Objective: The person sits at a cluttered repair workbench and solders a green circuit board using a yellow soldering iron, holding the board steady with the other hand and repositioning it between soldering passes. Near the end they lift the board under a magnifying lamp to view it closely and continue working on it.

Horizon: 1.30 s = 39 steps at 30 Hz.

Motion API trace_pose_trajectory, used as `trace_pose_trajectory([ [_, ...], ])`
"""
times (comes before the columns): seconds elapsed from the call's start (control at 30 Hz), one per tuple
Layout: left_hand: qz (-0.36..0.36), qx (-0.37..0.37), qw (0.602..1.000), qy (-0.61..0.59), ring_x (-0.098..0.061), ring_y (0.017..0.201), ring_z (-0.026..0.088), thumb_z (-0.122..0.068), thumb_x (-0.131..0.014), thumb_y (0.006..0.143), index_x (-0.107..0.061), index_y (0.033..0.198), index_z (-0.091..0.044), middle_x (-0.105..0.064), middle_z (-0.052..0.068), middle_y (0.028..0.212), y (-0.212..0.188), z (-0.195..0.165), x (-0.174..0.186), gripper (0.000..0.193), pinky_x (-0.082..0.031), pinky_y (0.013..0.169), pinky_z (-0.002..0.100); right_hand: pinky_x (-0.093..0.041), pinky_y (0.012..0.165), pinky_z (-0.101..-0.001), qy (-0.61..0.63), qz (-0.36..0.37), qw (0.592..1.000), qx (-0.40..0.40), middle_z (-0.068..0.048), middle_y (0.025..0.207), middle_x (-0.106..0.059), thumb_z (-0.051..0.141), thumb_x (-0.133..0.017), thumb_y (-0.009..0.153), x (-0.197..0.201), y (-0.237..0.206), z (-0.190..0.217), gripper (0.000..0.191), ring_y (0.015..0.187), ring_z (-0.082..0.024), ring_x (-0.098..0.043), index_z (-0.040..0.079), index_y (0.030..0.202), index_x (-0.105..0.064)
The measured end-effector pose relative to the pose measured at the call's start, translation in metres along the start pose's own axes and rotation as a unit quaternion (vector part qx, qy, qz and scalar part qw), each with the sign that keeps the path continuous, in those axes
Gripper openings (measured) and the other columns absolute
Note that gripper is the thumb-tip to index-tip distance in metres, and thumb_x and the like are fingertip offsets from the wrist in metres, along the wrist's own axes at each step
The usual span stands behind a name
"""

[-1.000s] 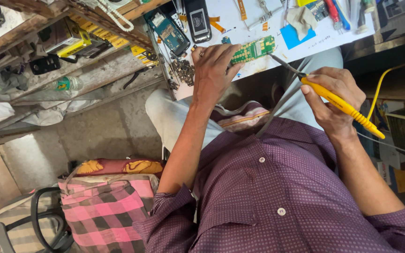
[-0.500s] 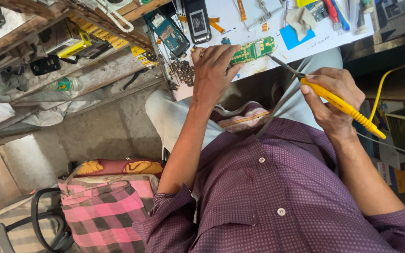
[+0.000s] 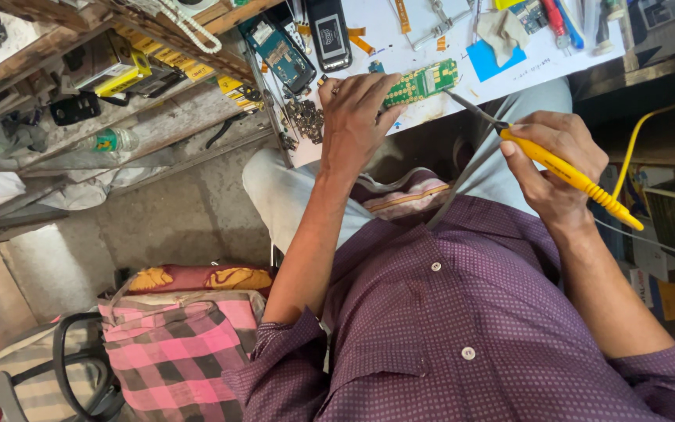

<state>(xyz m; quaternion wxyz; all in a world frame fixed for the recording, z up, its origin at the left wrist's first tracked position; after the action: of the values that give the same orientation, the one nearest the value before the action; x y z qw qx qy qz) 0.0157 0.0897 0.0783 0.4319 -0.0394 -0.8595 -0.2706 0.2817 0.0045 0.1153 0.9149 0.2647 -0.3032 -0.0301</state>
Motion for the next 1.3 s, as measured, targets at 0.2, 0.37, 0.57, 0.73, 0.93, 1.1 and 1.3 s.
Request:
trace_pose_trajectory([
  [0.2, -0.001, 0.0, 1.0, 0.002, -0.063, 0.115, 0.019, -0.027, -0.086, 0.085, -0.068, 0.124, -0.01, -0.07, 0.001, 0.121, -0.0001, -0.0001, -0.0006, 0.046, -0.034, 0.105, 0.042, -0.055, 0.083, -0.0301, -0.002, 0.0, 1.0, 0.001, -0.016, 0.108, -0.073, 0.002, -0.085, 0.103, -0.0003, 0.0, 0.0, 0.017, 0.097, -0.025, -0.071, 0.0, 0.113, -0.071],
  [0.37, 0.0, -0.001, 1.0, -0.001, -0.063, 0.115, 0.019, -0.026, -0.086, 0.085, -0.068, 0.125, -0.01, -0.07, 0.001, 0.121, -0.0009, 0.0002, -0.0002, 0.047, -0.034, 0.106, 0.042, -0.055, 0.082, -0.0299, -0.002, 0.001, 1.0, 0.005, -0.015, 0.107, -0.073, 0.002, -0.085, 0.103, 0.0, 0.0006, 0.0005, 0.016, 0.096, -0.025, -0.071, 0.0, 0.113, -0.072],
  [0.57, 0.002, 0.003, 1.0, -0.003, -0.063, 0.115, 0.019, -0.027, -0.086, 0.085, -0.068, 0.125, -0.01, -0.07, 0.001, 0.121, 0.0001, 0.0008, -0.0014, 0.046, -0.034, 0.106, 0.042, -0.055, 0.082, -0.0299, -0.008, 0.002, 1.0, 0.007, -0.016, 0.106, -0.073, 0.002, -0.085, 0.103, -0.0001, 0.0014, 0.0014, 0.017, 0.096, -0.025, -0.071, 0.0, 0.113, -0.072],
  [0.73, -0.001, 0.002, 1.0, 0.002, -0.063, 0.115, 0.02, -0.027, -0.086, 0.085, -0.068, 0.124, -0.011, -0.07, 0.002, 0.121, -0.0002, 0.0002, -0.0007, 0.046, -0.034, 0.106, 0.043, -0.055, 0.083, -0.0301, -0.009, 0.004, 1.0, 0.008, -0.016, 0.107, -0.073, 0.002, -0.085, 0.103, -0.0004, 0.0017, 0.0016, 0.018, 0.097, -0.025, -0.071, 0.0, 0.114, -0.072],
  [0.93, 0.003, 0.002, 1.0, -0.002, -0.063, 0.116, 0.02, -0.026, -0.085, 0.086, -0.068, 0.125, -0.01, -0.07, 0.002, 0.122, -0.0001, -0.0001, 0.0003, 0.046, -0.034, 0.106, 0.043, -0.055, 0.082, -0.0301, -0.001, 0.002, 1.0, 0.009, -0.016, 0.106, -0.073, 0.001, -0.085, 0.102, -0.0009, 0.0026, 0.0013, 0.019, 0.096, -0.025, -0.071, 0.0, 0.115, -0.071],
  [1.1, 0.001, 0.003, 1.0, -0.005, -0.063, 0.115, 0.019, -0.027, -0.086, 0.085, -0.069, 0.124, -0.011, -0.07, 0.001, 0.121, 0.0004, 0.0, -0.0005, 0.046, -0.034, 0.106, 0.042, -0.055, 0.084, -0.0306, -0.009, 0.001, 1.0, 0.009, -0.016, 0.107, -0.073, 0.001, -0.084, 0.102, -0.0016, 0.0027, 0.0017, 0.017, 0.098, -0.026, -0.071, 0.0, 0.113, -0.071],
  [1.3, 0.003, 0.007, 1.0, -0.003, -0.062, 0.114, 0.019, -0.028, -0.086, 0.085, -0.069, 0.124, -0.011, -0.07, 0.001, 0.121, -0.0001, 0.0002, -0.0011, 0.046, -0.033, 0.106, 0.043, -0.055, 0.083, -0.0305, -0.012, 0.005, 1.0, 0.007, -0.016, 0.107, -0.073, 0.001, -0.085, 0.102, -0.0007, 0.0026, 0.0021, 0.018, 0.097, -0.025, -0.071, 0.001, 0.114, -0.071],
])
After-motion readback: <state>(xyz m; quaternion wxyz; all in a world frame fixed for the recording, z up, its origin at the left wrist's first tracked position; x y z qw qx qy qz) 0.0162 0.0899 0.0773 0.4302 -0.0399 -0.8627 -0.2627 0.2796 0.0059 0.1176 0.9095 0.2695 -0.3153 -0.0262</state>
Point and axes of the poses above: each hand's wrist, its own y-axis towards the middle knuckle, its own x-axis out of the back of the hand, z = x × y, the point moved 4 cm from there along y, towards the middle knuckle
